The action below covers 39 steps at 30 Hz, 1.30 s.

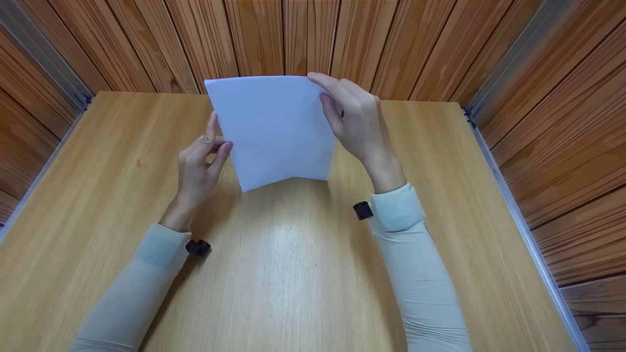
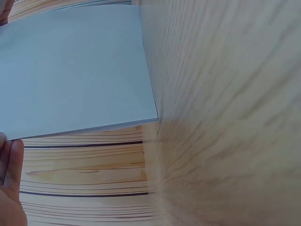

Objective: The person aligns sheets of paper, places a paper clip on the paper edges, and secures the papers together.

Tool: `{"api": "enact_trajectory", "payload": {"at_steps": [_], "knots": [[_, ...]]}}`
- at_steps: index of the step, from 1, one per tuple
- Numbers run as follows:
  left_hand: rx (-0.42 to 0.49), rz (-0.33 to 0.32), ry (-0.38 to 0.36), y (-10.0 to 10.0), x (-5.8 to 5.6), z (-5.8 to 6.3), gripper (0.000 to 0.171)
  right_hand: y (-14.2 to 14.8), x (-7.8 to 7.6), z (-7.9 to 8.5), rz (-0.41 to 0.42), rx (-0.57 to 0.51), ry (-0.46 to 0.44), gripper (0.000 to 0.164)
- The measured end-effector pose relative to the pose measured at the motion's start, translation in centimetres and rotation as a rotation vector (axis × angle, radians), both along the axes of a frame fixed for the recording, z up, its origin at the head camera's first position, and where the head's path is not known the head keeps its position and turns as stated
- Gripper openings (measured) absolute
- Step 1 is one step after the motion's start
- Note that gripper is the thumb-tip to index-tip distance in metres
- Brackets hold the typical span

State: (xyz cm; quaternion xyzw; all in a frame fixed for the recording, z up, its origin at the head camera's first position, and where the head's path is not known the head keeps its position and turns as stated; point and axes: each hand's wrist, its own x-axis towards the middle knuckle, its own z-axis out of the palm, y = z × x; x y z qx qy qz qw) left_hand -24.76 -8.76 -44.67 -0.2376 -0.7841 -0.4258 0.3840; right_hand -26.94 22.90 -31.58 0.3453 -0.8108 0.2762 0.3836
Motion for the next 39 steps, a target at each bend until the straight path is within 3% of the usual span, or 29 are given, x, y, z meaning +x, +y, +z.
{"api": "enact_trajectory", "payload": {"at_steps": [5,12,21,30,34,39], "knots": [[0.002,0.001,0.006,0.1,-0.1,0.0,0.016,-0.1,-0.1,-0.7,-0.016,-0.062,0.014,0.031],[-0.041,0.013,-0.005,0.2,-0.1,0.3,0.05,-0.5,0.2,-1.4,-0.054,-0.146,-0.022,0.031],[-0.042,0.018,0.03,0.2,0.0,0.2,0.046,-0.7,0.1,-2.1,-0.067,-0.238,-0.037,0.03],[-0.039,0.034,0.023,0.1,0.1,0.1,0.041,-1.2,0.6,-2.2,-0.098,-0.248,-0.025,0.03],[-0.046,0.021,0.021,0.0,0.2,0.2,0.047,-1.6,0.6,-2.3,-0.109,-0.276,-0.025,0.03],[-0.036,-0.005,0.035,-0.1,0.1,0.0,0.029,-1.9,0.9,-2.6,-0.117,-0.311,-0.026,0.03]]}}
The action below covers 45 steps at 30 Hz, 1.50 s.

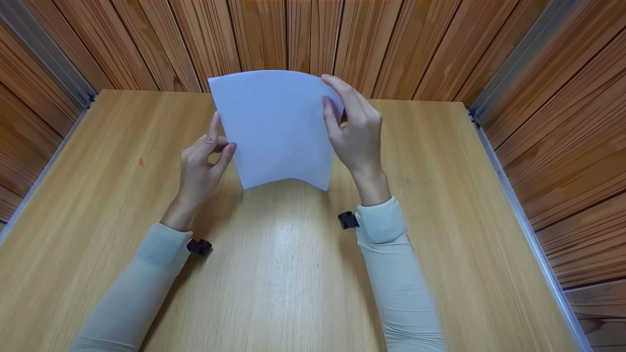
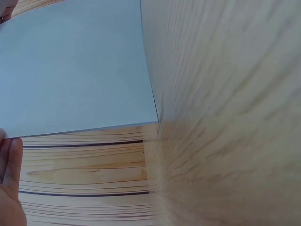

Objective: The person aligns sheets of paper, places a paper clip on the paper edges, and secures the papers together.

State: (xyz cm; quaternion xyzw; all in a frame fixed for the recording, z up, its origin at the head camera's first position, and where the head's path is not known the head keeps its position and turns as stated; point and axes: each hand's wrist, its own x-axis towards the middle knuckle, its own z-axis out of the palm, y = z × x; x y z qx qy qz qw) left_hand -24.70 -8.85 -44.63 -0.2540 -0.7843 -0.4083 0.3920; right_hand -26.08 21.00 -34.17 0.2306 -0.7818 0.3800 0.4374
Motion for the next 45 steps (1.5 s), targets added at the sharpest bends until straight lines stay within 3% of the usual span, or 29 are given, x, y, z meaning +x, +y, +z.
{"api": "enact_trajectory", "payload": {"at_steps": [5,9,13,16,19,25,35,38,45], "knots": [[-0.008,-0.019,-0.01,-0.1,0.0,0.1,0.042,-0.4,0.2,-0.4,-0.012,-0.049,-0.007,0.03],[-0.004,-0.014,0.004,-0.1,0.0,0.1,0.029,-0.7,0.1,-0.7,-0.013,-0.092,0.007,0.03],[-0.009,-0.012,0.009,-0.1,-0.1,0.0,0.034,-0.8,0.2,-1.1,-0.026,-0.127,0.019,0.031],[-0.012,-0.012,0.008,-0.1,-0.2,0.1,0.046,-0.8,0.5,-1.3,-0.033,-0.128,0.024,0.033],[-0.007,-0.01,0.013,-0.2,-0.2,0.1,0.041,-0.8,0.8,-1.5,-0.028,-0.115,0.03,0.034],[-0.019,-0.015,0.0,-0.1,-0.2,0.0,0.051,-1.0,1.4,-1.8,-0.056,-0.139,0.014,0.036],[-0.021,-0.006,-0.011,-0.1,-0.1,0.1,0.052,-1.2,1.4,-1.8,-0.079,-0.176,0.013,0.037],[-0.019,-0.015,0.005,-0.1,-0.1,0.1,0.05,-1.2,1.4,-1.9,-0.085,-0.18,0.017,0.037],[0.003,-0.012,0.025,-0.3,-0.2,-0.2,0.019,-1.2,1.6,-2.2,-0.074,-0.177,0.0,0.04]]}}
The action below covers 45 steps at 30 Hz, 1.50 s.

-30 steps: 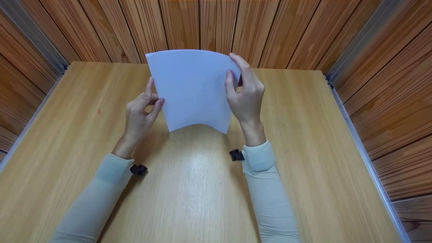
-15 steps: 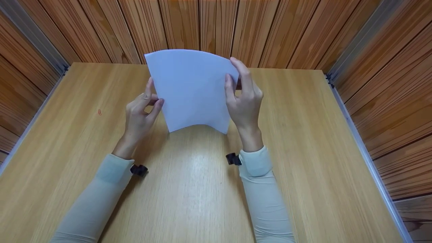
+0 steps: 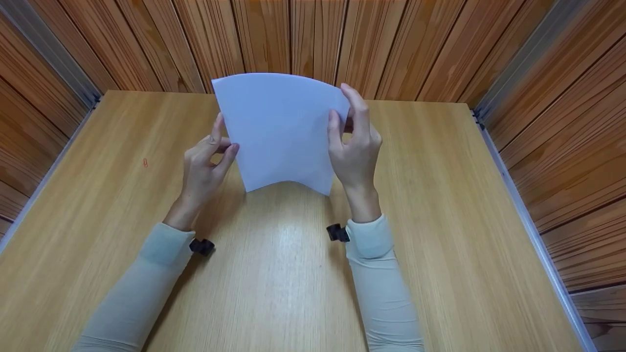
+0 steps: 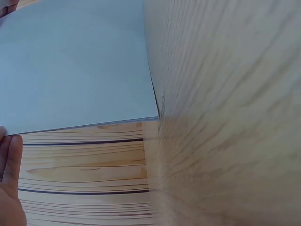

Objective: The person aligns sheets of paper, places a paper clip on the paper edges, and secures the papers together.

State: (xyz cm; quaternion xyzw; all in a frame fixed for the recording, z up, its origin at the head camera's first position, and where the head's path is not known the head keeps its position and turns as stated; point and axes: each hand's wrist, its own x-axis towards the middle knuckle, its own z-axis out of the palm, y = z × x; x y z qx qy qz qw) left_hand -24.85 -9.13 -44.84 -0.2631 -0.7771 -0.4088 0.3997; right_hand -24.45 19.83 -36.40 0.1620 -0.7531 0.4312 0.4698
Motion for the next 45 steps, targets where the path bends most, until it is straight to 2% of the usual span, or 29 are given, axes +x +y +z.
{"api": "enact_trajectory", "payload": {"at_steps": [4,8,11,15,20,27,40,45], "knots": [[-0.001,-0.004,-0.02,0.0,0.1,0.0,0.033,0.1,0.1,-0.4,0.006,0.002,0.008,0.043],[0.002,-0.005,-0.032,0.1,0.2,0.0,0.033,0.0,0.0,-0.6,0.012,-0.012,0.026,0.044],[0.009,-0.003,-0.034,0.1,0.2,0.1,0.021,0.0,0.1,-0.6,0.015,-0.017,0.018,0.045],[0.002,-0.001,-0.03,0.1,0.2,0.1,0.022,0.1,0.2,-0.7,0.015,-0.019,-0.001,0.048],[-0.003,-0.002,-0.034,0.0,0.3,-0.1,0.032,0.3,-0.1,-1.1,0.023,-0.02,0.0,0.052],[0.0,-0.008,-0.028,0.0,0.2,0.0,0.022,0.3,-0.4,-1.7,0.06,-0.056,0.016,0.056],[0.004,-0.009,-0.021,-0.1,0.0,-0.1,0.024,0.6,-0.1,-2.6,0.037,-0.04,0.002,0.06],[-0.003,-0.005,-0.028,-0.2,0.2,-0.1,0.033,0.6,0.0,-2.9,0.028,-0.046,-0.011,0.062]]}}
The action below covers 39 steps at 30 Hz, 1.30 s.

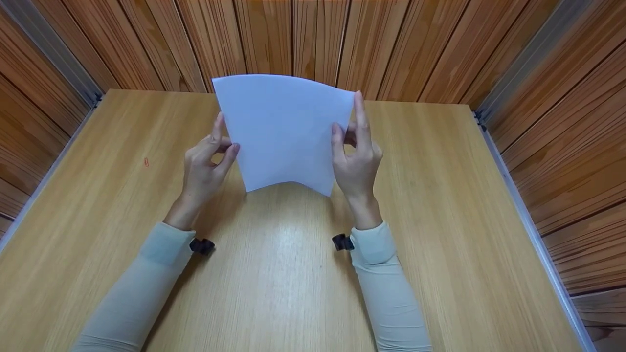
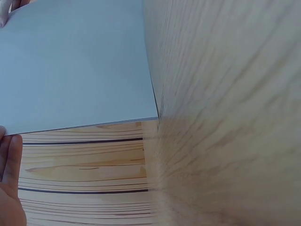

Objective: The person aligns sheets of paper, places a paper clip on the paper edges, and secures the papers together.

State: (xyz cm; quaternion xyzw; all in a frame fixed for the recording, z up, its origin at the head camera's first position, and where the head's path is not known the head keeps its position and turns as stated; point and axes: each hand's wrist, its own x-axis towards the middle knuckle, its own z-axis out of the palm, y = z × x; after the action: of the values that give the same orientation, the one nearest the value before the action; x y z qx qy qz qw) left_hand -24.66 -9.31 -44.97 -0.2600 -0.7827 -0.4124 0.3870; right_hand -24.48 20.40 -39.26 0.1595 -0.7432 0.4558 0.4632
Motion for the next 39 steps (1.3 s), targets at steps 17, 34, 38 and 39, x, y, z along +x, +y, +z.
{"api": "enact_trajectory", "payload": {"at_steps": [17,34,38,39], "knots": [[-0.018,0.008,0.003,0.2,-0.3,0.4,0.046,0.3,-0.1,-0.5,-0.002,0.016,-0.017,0.06],[-0.012,-0.003,-0.014,0.0,0.0,0.1,0.027,0.6,-0.7,-1.3,0.022,0.06,-0.012,0.061],[-0.012,-0.01,-0.011,0.1,-0.1,0.1,0.026,0.7,-0.7,-1.3,0.035,0.05,0.005,0.061],[-0.011,-0.011,-0.01,0.1,-0.1,0.1,0.024,0.7,-0.8,-1.3,0.039,0.049,0.011,0.061]]}}
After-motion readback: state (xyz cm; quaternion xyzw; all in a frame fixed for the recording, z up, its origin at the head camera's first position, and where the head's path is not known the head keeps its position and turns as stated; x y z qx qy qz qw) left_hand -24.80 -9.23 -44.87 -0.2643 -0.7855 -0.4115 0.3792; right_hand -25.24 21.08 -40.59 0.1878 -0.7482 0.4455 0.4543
